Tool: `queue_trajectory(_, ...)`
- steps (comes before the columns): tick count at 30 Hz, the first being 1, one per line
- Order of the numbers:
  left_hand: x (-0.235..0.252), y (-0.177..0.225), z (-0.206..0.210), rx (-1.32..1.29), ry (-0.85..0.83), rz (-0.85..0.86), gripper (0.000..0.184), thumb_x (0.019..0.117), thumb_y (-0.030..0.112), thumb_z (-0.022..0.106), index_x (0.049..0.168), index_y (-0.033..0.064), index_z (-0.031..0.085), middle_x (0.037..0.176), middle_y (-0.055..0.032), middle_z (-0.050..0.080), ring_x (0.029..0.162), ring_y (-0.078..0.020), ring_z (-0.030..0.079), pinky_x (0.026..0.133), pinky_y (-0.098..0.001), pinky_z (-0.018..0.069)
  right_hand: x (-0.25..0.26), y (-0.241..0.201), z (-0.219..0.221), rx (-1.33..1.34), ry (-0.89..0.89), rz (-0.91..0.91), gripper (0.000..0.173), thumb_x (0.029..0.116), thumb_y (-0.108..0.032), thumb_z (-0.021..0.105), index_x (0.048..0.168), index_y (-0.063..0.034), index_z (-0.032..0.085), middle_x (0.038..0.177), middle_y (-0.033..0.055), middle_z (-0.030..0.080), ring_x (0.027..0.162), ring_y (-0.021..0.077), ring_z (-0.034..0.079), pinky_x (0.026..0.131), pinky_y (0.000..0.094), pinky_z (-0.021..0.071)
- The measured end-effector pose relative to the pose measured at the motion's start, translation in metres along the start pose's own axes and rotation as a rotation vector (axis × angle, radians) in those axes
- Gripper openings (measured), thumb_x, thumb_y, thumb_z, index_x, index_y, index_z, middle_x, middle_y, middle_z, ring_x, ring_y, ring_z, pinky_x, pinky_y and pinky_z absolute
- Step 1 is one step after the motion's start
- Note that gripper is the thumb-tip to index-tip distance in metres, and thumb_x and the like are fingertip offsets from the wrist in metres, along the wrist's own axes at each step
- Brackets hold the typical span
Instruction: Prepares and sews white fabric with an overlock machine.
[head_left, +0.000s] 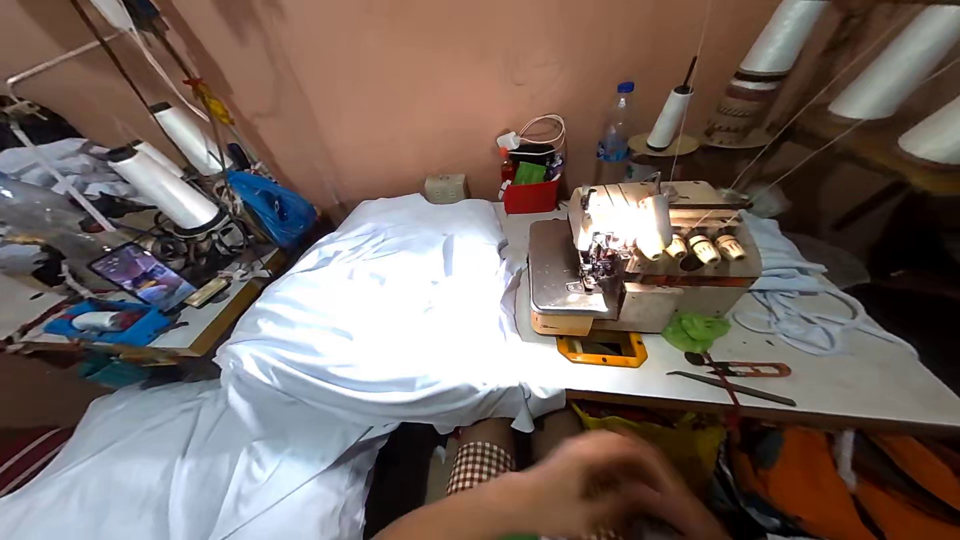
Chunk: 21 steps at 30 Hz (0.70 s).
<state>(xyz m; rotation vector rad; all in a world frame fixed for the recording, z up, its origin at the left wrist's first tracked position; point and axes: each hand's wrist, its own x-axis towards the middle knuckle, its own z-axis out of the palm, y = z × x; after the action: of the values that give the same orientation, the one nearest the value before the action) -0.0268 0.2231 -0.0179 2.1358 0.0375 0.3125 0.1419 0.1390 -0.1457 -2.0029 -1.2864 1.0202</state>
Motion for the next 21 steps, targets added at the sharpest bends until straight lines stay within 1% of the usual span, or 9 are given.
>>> queue_trajectory(3, -0.068, -0.084, -0.022, 0.122, 0.317, -0.16, 0.022, 0.1005, 0.01, 0.056, 0.107, -0.0064, 0.069, 0.101, -0.0174, 0.07, 0.093, -0.021, 0.069, 0.088, -0.0341, 0.056, 0.042, -0.019, 0.042, 0.382, 0.163, -0.067, 0.069, 0.0898, -0.025, 0.077, 0.139, 0.0145, 0.047, 0.115, 0.0291, 0.065, 0.091, 0.032, 0.069, 0.086, 0.0481, 0.0571)
queue_trajectory(6, -0.12, -0.108, -0.021, 0.173, 0.466, -0.321, 0.021, 0.0979, 0.01, 0.058, 0.106, -0.0052, 0.07, 0.097, -0.0159, 0.07, 0.086, -0.0188, 0.069, 0.081, -0.0316, 0.057, 0.067, -0.029, 0.071, 0.522, 0.197, -0.037, 0.036, 0.0967, -0.018, 0.07, 0.114, 0.0128, 0.065, 0.098, 0.0204, 0.07, 0.089, 0.0213, 0.067, 0.086, 0.0396, 0.0547)
queue_trajectory(10, -0.139, -0.108, -0.005, 0.364, 0.579, -0.287, 0.033, 0.0868, 0.016, 0.074, 0.112, -0.0057, 0.07, 0.109, -0.0206, 0.07, 0.103, -0.0293, 0.069, 0.093, -0.0414, 0.0557, 0.017, -0.037, 0.075, 0.347, 0.272, -0.354, 0.029, 0.0911, -0.019, 0.069, 0.087, 0.0098, 0.072, 0.097, 0.0243, 0.07, 0.1, 0.0357, 0.066, 0.09, 0.0505, 0.0534)
queue_trajectory(12, -0.134, -0.116, 0.002, 0.65, 0.555, -0.14, 0.063, 0.0794, 0.037, 0.08, 0.13, 0.0037, 0.063, 0.125, -0.0224, 0.065, 0.117, -0.0372, 0.062, 0.099, -0.0517, 0.0501, -0.02, -0.047, 0.06, 0.489, 0.182, -0.349, 0.019, 0.09, -0.014, 0.07, 0.086, 0.005, 0.072, 0.094, 0.0117, 0.072, 0.094, 0.0152, 0.069, 0.087, 0.0343, 0.0564)
queue_trajectory(14, -0.124, -0.128, 0.009, 0.901, 0.542, -0.055, 0.072, 0.0823, 0.044, 0.071, 0.144, 0.0151, 0.048, 0.139, -0.0169, 0.056, 0.131, -0.0317, 0.052, 0.11, -0.0478, 0.0368, -0.038, -0.048, 0.052, 0.71, 0.086, -0.389, 0.008, 0.0924, -0.008, 0.066, 0.089, -0.0078, 0.072, 0.085, -0.0079, 0.074, 0.082, -0.003, 0.069, 0.078, 0.0216, 0.0577)
queue_trajectory(16, -0.114, -0.139, 0.008, 0.998, 0.592, 0.033, 0.052, 0.0946, 0.039, 0.056, 0.141, 0.0186, 0.046, 0.139, -0.0113, 0.055, 0.134, -0.0244, 0.048, 0.115, -0.0411, 0.0289, -0.042, -0.047, 0.049, 0.79, 0.048, -0.431, 0.012, 0.0951, -0.007, 0.063, 0.094, -0.0134, 0.073, 0.088, -0.0134, 0.075, 0.083, -0.0061, 0.069, 0.079, 0.0202, 0.0582)
queue_trajectory(17, -0.112, -0.14, 0.004, 0.97, 0.608, 0.071, 0.045, 0.0973, 0.034, 0.053, 0.139, 0.0178, 0.048, 0.135, -0.0104, 0.056, 0.13, -0.0227, 0.051, 0.114, -0.0386, 0.0317, -0.041, -0.047, 0.048, 0.787, 0.064, -0.416, 0.012, 0.0949, -0.006, 0.063, 0.095, -0.0113, 0.073, 0.088, -0.0124, 0.075, 0.084, -0.0056, 0.069, 0.081, 0.0209, 0.0583)
queue_trajectory(19, -0.115, -0.137, -0.004, 0.831, 0.566, 0.119, 0.04, 0.0924, 0.031, 0.06, 0.128, 0.0138, 0.057, 0.124, -0.0099, 0.062, 0.12, -0.0232, 0.058, 0.105, -0.0361, 0.0443, -0.039, -0.047, 0.05, 0.757, 0.115, -0.291, 0.01, 0.0935, -0.003, 0.061, 0.091, -0.0042, 0.071, 0.082, -0.0082, 0.073, 0.079, -0.0045, 0.068, 0.078, 0.0208, 0.0576)
queue_trajectory(21, -0.123, -0.136, -0.004, 0.708, 0.471, 0.093, 0.044, 0.0846, 0.043, 0.069, 0.114, 0.0107, 0.066, 0.114, -0.0093, 0.069, 0.115, -0.0236, 0.064, 0.1, -0.0392, 0.0498, -0.038, -0.042, 0.053, 0.741, 0.113, -0.157, 0.009, 0.0941, -0.003, 0.06, 0.09, -0.0016, 0.068, 0.078, -0.0066, 0.07, 0.075, -0.0036, 0.066, 0.076, 0.0203, 0.0563)
